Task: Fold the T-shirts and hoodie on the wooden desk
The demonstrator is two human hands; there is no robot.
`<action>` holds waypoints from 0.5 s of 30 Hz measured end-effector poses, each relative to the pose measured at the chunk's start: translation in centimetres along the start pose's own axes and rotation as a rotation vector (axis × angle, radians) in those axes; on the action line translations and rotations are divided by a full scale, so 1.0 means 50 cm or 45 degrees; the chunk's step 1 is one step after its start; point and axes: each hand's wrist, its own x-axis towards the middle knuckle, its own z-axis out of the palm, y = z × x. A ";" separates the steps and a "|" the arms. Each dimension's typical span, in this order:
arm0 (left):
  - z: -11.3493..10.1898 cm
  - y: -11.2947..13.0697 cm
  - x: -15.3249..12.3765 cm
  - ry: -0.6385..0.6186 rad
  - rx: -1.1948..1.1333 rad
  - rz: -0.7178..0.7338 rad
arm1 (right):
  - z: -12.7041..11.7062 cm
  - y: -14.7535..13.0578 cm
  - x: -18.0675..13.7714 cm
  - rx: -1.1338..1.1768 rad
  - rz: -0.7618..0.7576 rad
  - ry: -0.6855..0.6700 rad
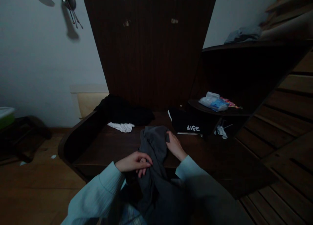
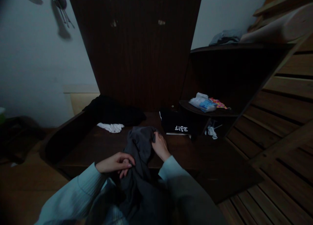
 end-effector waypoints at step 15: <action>-0.196 0.005 0.183 1.158 -0.402 0.171 | 0.068 -0.018 0.096 0.526 -0.413 0.400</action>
